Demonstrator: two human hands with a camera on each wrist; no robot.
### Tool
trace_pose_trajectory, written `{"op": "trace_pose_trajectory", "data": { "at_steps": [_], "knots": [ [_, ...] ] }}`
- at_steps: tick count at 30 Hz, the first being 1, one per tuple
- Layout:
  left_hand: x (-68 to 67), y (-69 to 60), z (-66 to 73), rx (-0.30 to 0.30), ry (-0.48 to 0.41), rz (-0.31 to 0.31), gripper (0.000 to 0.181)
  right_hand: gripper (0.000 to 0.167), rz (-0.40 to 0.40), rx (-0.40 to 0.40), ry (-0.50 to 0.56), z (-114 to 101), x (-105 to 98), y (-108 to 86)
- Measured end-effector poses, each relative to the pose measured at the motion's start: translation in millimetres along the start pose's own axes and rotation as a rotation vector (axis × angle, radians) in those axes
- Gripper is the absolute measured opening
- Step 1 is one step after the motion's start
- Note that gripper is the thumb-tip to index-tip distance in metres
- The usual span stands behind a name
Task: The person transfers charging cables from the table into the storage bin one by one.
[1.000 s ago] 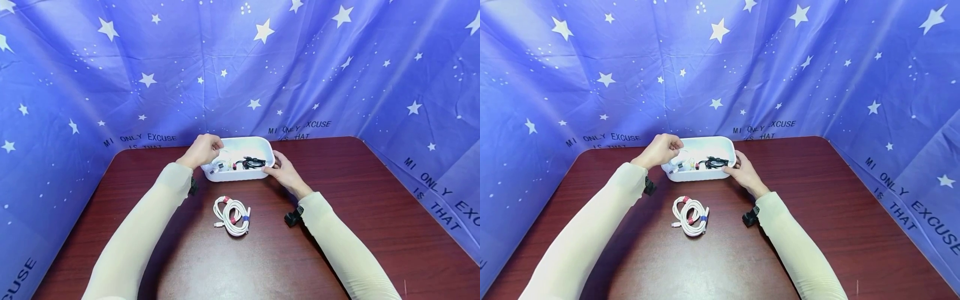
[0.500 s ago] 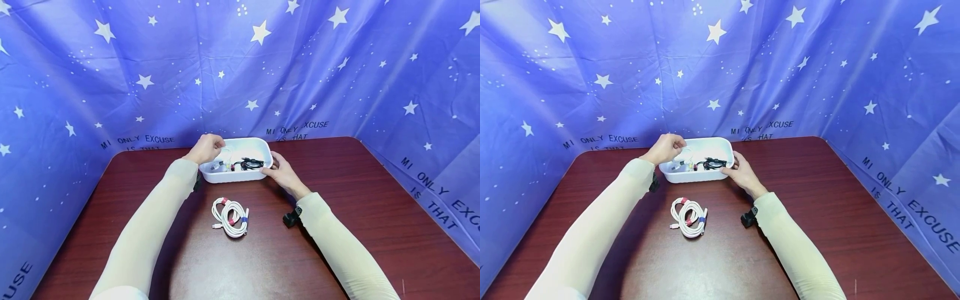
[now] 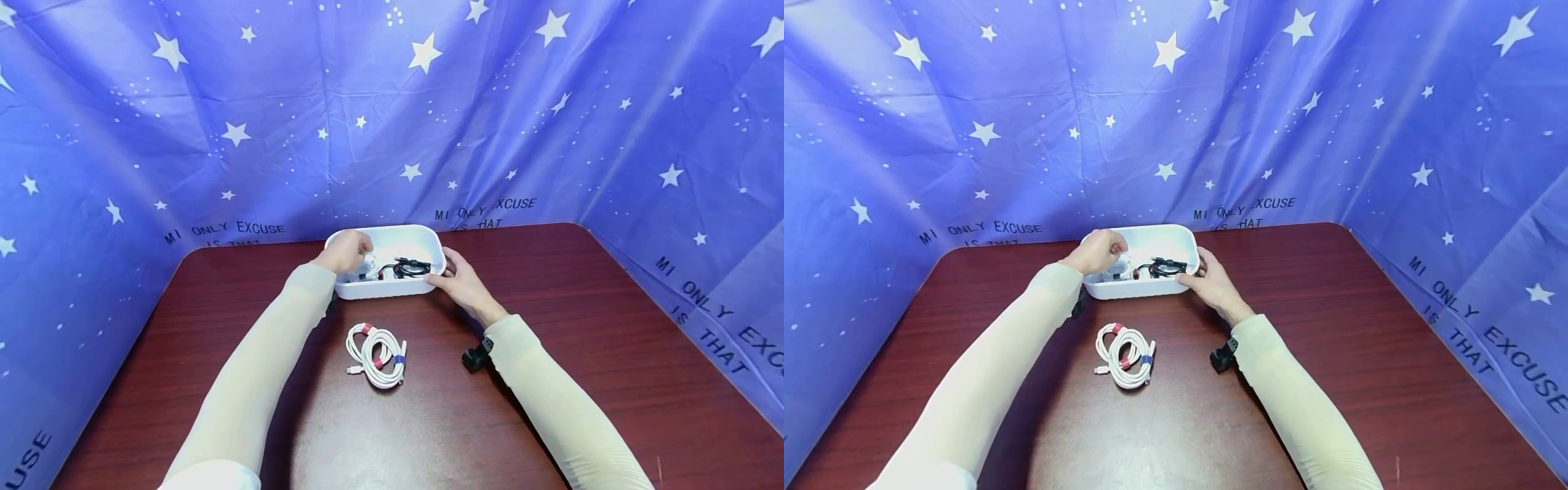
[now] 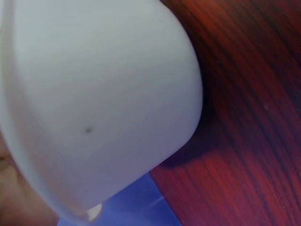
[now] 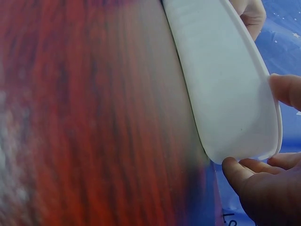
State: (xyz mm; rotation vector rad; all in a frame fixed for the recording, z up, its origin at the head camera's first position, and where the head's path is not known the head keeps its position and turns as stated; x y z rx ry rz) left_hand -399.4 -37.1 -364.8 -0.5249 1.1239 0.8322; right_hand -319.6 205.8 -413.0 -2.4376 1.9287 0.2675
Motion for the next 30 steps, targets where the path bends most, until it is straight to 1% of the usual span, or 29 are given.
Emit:
{"op": "trace_pose_trajectory", "data": {
  "at_steps": [3,8,17,24,30],
  "knots": [
    [3.0,2.5,0.0,0.007,0.007,-0.028,0.033,0.08,0.0,-0.005,0.003,-0.3,-0.6,-0.4],
    [7.0,3.6,-1.6,-0.026,0.034,-0.046,0.032,0.081,-0.001,-0.004,-0.005,-0.9,-0.4,-0.3],
    [11.8,4.6,-1.3,-0.05,0.041,-0.054,0.034,0.08,0.002,-0.003,0.011,0.5,-0.9,-0.2],
    [13.2,3.9,-1.1,-0.061,0.039,-0.063,0.034,0.081,0.002,-0.002,-0.004,1.6,-1.5,0.4],
    [14.4,4.8,-0.7,-0.075,0.037,-0.069,0.033,0.081,0.015,0.018,-0.028,0.7,-1.3,0.0]
  ]
}}
Point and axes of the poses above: each hand's wrist, its own y-axis towards the middle knuckle, its own x-axis out of the palm, z = x × y, the point moved 2 cm from there along y, towards the middle knuckle, and after that the axes turned 7 degrees about -z, right-handed, at the moved point
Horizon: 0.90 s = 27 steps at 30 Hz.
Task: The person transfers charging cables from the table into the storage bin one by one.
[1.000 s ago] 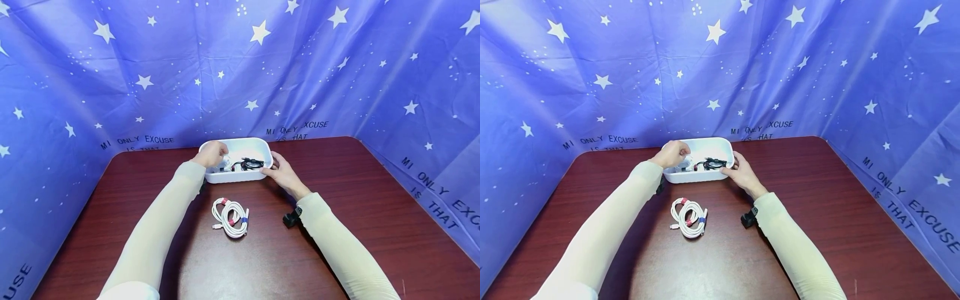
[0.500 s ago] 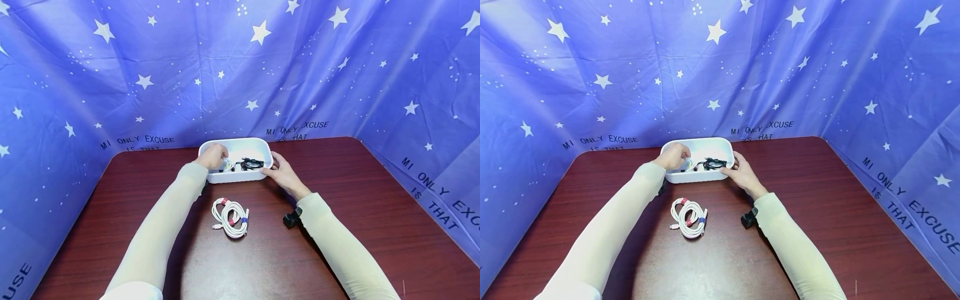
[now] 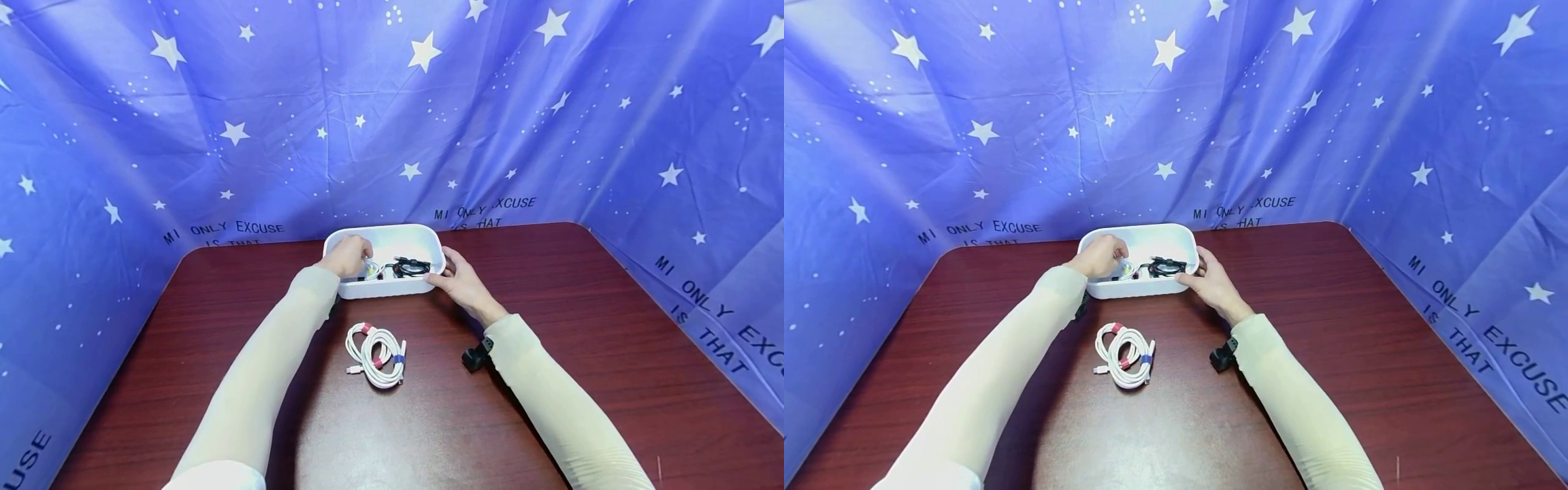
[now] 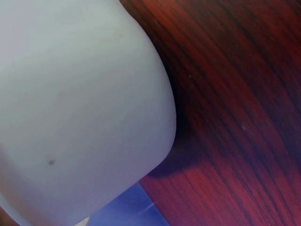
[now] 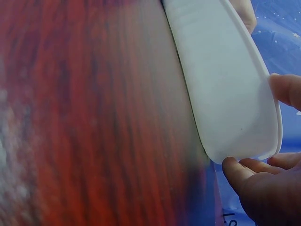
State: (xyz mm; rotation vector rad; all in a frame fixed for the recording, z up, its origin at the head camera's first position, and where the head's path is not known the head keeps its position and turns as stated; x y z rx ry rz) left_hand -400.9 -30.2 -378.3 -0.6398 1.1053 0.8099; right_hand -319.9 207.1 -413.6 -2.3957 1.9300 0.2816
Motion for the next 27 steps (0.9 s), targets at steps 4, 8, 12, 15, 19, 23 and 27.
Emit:
{"op": "trace_pose_trajectory", "data": {
  "at_steps": [4,8,12,15,19,23,27],
  "knots": [
    [0.1,-0.3,0.1,0.014,0.01,0.007,0.034,0.081,-0.005,-0.007,0.004,-1.0,0.3,-0.3],
    [0.6,-0.8,-1.0,0.015,0.012,0.006,0.034,0.081,-0.016,-0.018,0.028,-0.7,0.6,-0.5],
    [1.0,-0.7,-2.6,0.009,0.007,0.004,0.034,0.08,-0.015,-0.015,0.037,-1.6,0.8,-1.6],
    [1.3,-0.6,-2.6,0.005,0.001,0.003,0.034,0.08,-0.011,-0.012,0.035,-1.6,0.6,-2.4],
    [0.5,-1.5,-1.3,0.005,-0.009,0.009,0.032,0.08,-0.012,-0.013,0.037,-0.9,0.2,-2.5],
    [-1.9,-3.7,1.4,0.022,-0.018,0.02,0.03,0.08,-0.011,-0.012,0.032,-1.3,0.2,-2.9],
    [-6.5,-8.3,5.4,0.04,-0.02,0.029,0.03,0.08,-0.016,-0.019,0.039,-0.8,0.1,-1.4]
  ]
}}
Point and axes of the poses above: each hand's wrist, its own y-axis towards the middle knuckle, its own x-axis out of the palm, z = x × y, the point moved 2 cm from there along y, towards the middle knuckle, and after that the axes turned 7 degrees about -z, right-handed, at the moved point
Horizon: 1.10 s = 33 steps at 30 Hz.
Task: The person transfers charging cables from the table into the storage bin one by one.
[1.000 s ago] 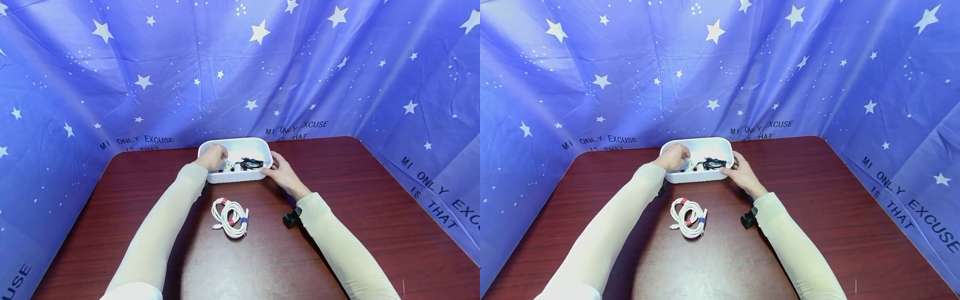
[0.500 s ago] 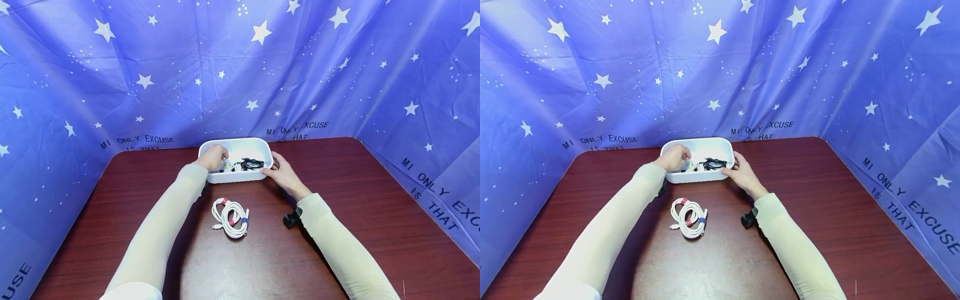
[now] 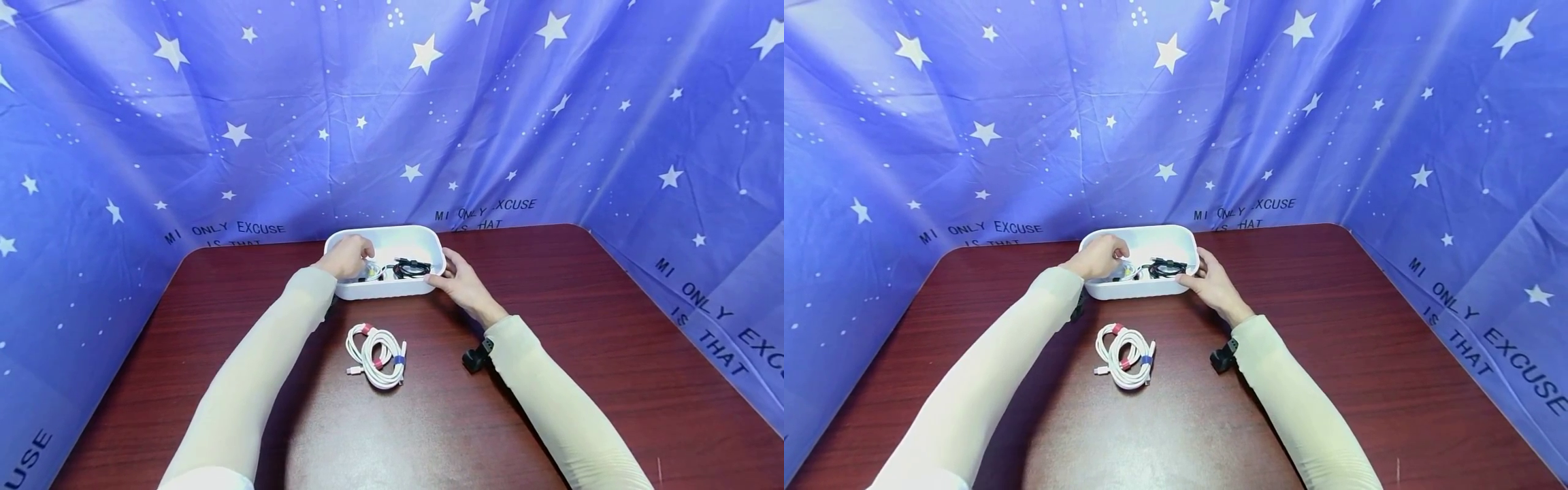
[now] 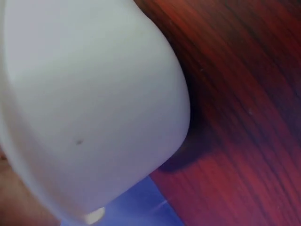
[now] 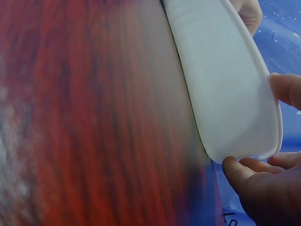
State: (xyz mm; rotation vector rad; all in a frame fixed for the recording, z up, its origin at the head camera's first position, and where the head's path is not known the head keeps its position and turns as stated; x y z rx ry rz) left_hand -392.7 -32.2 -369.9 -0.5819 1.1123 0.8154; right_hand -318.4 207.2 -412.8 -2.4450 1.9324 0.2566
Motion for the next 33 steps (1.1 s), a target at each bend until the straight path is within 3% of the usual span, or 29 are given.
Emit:
{"op": "trace_pose_trajectory", "data": {
  "at_steps": [4,13,22,33],
  "knots": [
    [-5.7,-6.2,5.5,0.031,0.006,0.009,0.027,0.08,-0.003,-0.008,0.001,-0.5,0.3,1.4],
    [-14.8,-21.9,23.3,0.179,-0.003,0.044,0.021,0.082,0.017,0.025,-0.035,0.6,-2.4,-0.7],
    [-12.4,-40.3,34.9,0.207,0.042,0.073,0.018,0.081,0.008,0.009,-0.032,-0.6,-2.4,-0.7],
    [-5.1,-61.1,39.2,0.235,0.022,0.103,0.016,0.082,0.007,0.021,-0.038,-0.2,-0.8,0.6]
  ]
}}
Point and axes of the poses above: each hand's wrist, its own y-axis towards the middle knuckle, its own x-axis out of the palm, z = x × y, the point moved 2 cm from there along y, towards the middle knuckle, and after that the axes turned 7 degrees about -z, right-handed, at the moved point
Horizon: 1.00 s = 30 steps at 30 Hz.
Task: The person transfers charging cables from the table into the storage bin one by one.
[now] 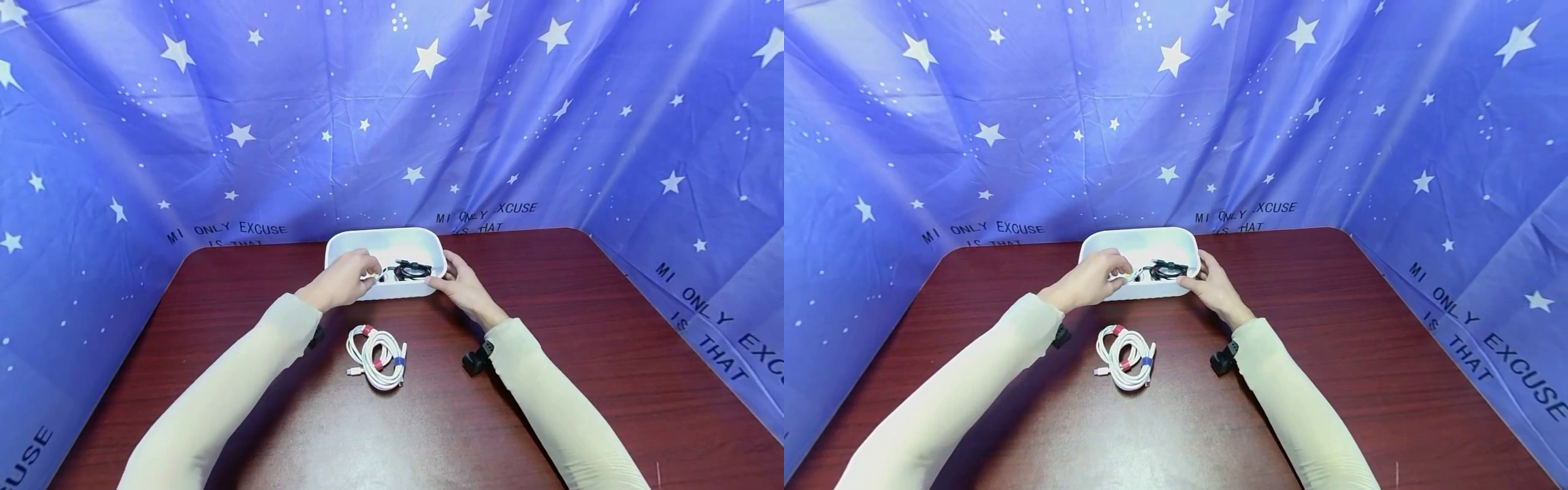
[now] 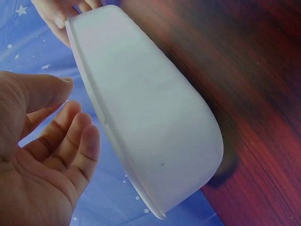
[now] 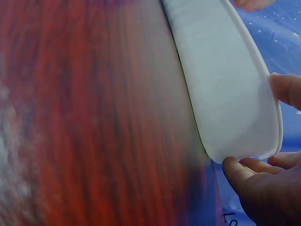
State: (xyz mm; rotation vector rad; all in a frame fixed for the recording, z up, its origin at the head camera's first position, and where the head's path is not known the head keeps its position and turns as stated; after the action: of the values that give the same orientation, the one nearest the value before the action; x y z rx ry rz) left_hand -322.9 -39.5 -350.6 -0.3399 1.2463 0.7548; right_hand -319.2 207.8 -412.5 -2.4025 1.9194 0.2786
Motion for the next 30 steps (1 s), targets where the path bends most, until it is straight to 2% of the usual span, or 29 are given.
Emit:
{"op": "trace_pose_trajectory", "data": {
  "at_steps": [9,20,30],
  "knots": [
    [-0.1,-12.0,8.9,0.017,-0.014,0.049,0.015,0.082,0.003,0.004,-0.012,1.4,-0.7,0.8],
    [8.4,-29.3,22.5,0.038,-0.004,0.023,0.016,0.082,-0.008,-0.032,-0.013,-0.2,1.3,0.5],
    [13.1,-40.4,29.1,0.042,-0.024,0.019,0.015,0.082,-0.004,0.001,0.011,-2.6,1.4,-1.0]
  ]
}}
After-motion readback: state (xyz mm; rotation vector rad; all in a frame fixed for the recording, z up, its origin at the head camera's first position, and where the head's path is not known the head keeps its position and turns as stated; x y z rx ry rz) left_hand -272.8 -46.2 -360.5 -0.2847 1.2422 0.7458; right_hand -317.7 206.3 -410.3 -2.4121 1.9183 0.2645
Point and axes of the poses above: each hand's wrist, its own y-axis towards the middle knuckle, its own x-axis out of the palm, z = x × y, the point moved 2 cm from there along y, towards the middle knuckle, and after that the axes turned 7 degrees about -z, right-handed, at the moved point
